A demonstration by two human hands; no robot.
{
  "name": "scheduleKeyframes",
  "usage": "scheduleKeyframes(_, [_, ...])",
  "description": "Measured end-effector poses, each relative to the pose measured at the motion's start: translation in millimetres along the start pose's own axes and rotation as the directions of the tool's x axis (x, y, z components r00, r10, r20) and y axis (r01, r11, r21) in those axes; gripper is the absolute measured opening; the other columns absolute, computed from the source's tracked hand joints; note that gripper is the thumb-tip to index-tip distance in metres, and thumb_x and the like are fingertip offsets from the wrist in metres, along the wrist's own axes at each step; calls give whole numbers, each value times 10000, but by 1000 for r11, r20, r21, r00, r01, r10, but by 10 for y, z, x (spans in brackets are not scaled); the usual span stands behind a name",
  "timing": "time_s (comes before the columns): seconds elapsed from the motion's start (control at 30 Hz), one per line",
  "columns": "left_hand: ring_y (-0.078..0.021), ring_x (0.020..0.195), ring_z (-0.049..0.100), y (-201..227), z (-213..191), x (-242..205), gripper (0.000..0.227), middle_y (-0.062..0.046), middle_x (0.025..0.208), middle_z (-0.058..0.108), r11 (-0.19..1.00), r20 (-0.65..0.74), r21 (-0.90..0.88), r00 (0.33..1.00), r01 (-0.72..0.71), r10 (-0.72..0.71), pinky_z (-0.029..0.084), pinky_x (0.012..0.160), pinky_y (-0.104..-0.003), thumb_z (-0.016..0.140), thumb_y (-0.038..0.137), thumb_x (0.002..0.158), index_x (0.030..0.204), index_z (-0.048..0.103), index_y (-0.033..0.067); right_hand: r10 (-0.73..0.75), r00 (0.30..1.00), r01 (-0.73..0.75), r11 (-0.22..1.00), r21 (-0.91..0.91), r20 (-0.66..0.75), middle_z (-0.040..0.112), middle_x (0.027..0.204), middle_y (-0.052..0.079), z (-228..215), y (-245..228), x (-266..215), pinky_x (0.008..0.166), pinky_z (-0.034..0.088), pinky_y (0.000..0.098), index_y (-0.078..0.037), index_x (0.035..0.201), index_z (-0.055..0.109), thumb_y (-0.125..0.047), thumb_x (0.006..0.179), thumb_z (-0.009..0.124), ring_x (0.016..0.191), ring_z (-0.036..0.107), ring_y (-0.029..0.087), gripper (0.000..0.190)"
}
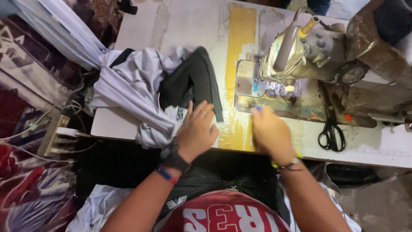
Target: Trimming excess fabric from a garment component using scissors at a sewing station
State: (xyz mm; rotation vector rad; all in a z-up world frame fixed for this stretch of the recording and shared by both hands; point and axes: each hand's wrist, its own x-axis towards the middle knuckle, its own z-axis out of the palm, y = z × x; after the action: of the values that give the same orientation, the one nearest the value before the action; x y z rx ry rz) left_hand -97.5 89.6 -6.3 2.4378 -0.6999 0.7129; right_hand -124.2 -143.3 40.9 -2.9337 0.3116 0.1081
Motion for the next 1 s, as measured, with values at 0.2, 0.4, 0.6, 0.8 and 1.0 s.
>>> scheduleKeyframes(0.2, [-281, 1130, 652, -8, 48, 132, 111, -57, 1084, 687, 992, 46, -83, 994, -95, 99, 462, 1060, -459, 647, 238, 905, 902, 668, 129, -138, 888, 20, 965, -262, -440, 631, 893, 166, 211, 1102, -24, 727, 583, 492, -60, 1068, 593, -425, 1100, 591, 862, 703, 416, 367])
scheduleKeyframes(0.4, [-368, 1489, 317, -167, -109, 323, 673, -58, 1605, 422, 989, 568, -1, 813, -149, 124, 211, 1214, -560, 506, 485, 985, 1522, 431, 87, -49, 887, 38, 999, -33, -460, 568, 1191, 288, -22, 1606, -477, 996, 378, 579, 71, 1298, 630, -208, 1052, 690, 1127, 506, 482, 377])
scheduleKeyframes(0.6, [-373, 1508, 305, 217, -47, 172, 659, -54, 1620, 422, 996, 431, 85, 901, 16, -52, 209, 1203, -619, 491, 444, 1009, 1550, 433, 72, 2, 943, 4, 1000, 16, -333, 556, 1215, 326, 12, 1941, -705, 1068, 351, 561, 136, 1315, 615, -208, 1061, 650, 1220, 473, 480, 428])
scheduleKeyframes(0.8, [-391, 1466, 346, 278, -3, 190, 662, -138, 1577, 448, 987, 394, 160, 915, 22, -84, 267, 1189, -587, 573, 418, 943, 1518, 499, 98, 144, 954, -132, 989, 61, -262, 531, 1209, 329, -91, 2109, -674, 1018, 369, 568, 128, 1387, 599, -176, 1064, 631, 1143, 483, 524, 445])
scheduleKeyframes(1.0, [-365, 1450, 419, 303, 5, 131, 548, -126, 1558, 506, 984, 320, 175, 947, -32, -26, 316, 1180, -587, 583, 336, 922, 1387, 547, 48, 480, 875, -441, 744, 502, 57, 711, 972, 86, -454, 1847, -960, 768, 478, 292, -24, 1152, 723, -158, 1022, 620, 811, 615, 161, 214])
